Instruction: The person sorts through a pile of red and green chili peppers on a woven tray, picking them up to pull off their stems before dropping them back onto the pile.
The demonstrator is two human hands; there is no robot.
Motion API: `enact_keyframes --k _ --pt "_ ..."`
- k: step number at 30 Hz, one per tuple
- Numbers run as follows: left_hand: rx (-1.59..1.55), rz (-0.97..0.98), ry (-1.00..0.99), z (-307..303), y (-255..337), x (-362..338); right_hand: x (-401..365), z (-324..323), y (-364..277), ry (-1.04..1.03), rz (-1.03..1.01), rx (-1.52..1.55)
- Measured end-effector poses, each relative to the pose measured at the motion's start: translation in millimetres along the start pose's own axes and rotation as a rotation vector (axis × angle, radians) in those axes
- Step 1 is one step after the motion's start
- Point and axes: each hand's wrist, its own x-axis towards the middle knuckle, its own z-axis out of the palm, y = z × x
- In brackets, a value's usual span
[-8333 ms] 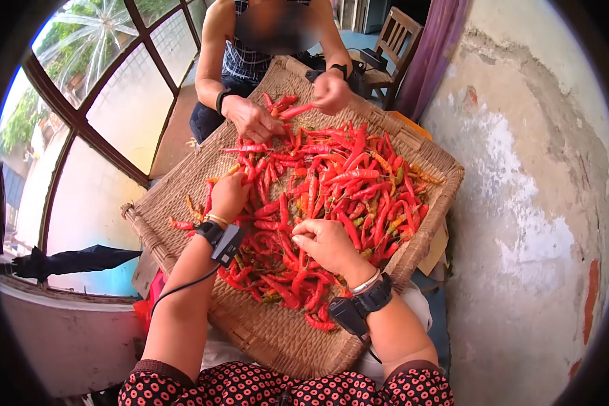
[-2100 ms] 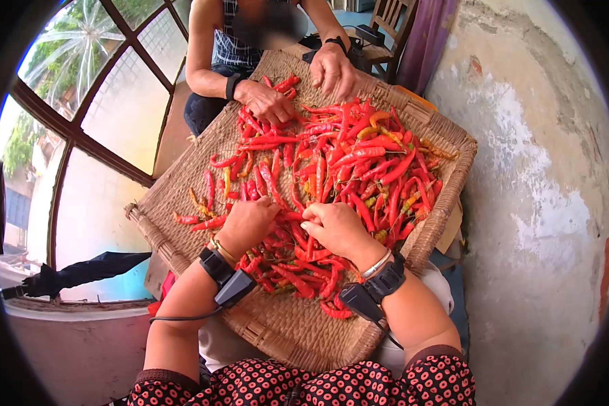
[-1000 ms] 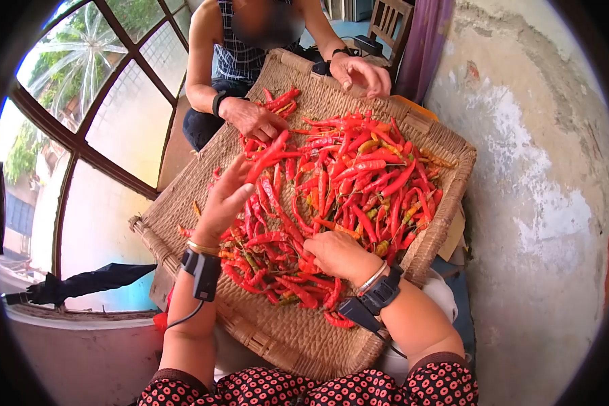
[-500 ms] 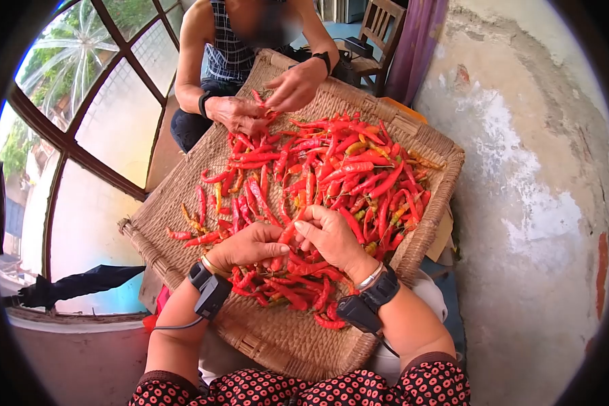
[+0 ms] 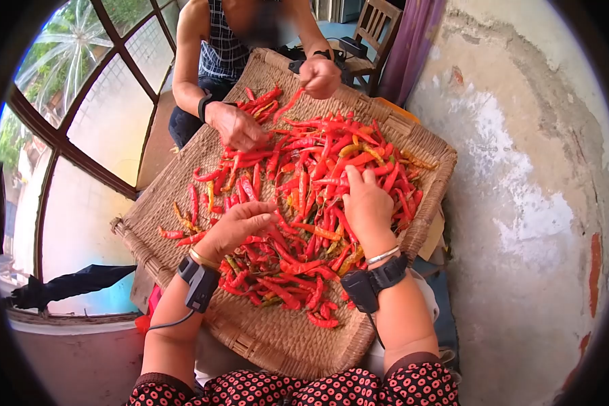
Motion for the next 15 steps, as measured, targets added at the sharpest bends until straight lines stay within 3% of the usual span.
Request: enact_keyframes --k 1,3,5,9,11,12,15 --pt "0.065 0.034 -0.036 4 0 0 -2 -2 -1 -0.064 0.041 -0.087" --pt "0.081 0.053 -0.065 6 -3 0 -7 3 3 0.049 -0.021 -0.071" --pt "0.100 0.120 -0.110 7 -7 0 -11 0 -6 -0.057 -0.049 0.025" --pt "0.154 0.017 -0.197 11 -7 -2 -23 8 -27 -0.386 -0.044 0.680" --pt "0.115 0.047 -0.262 18 -3 -4 -27 5 -37 -0.621 0.182 1.048" --pt "0.075 0.076 -0.323 22 -3 -5 -28 2 -40 -0.712 0.182 1.175" --pt "0.015 0.073 -0.375 32 -8 -6 -33 10 -45 -0.761 0.208 1.222"
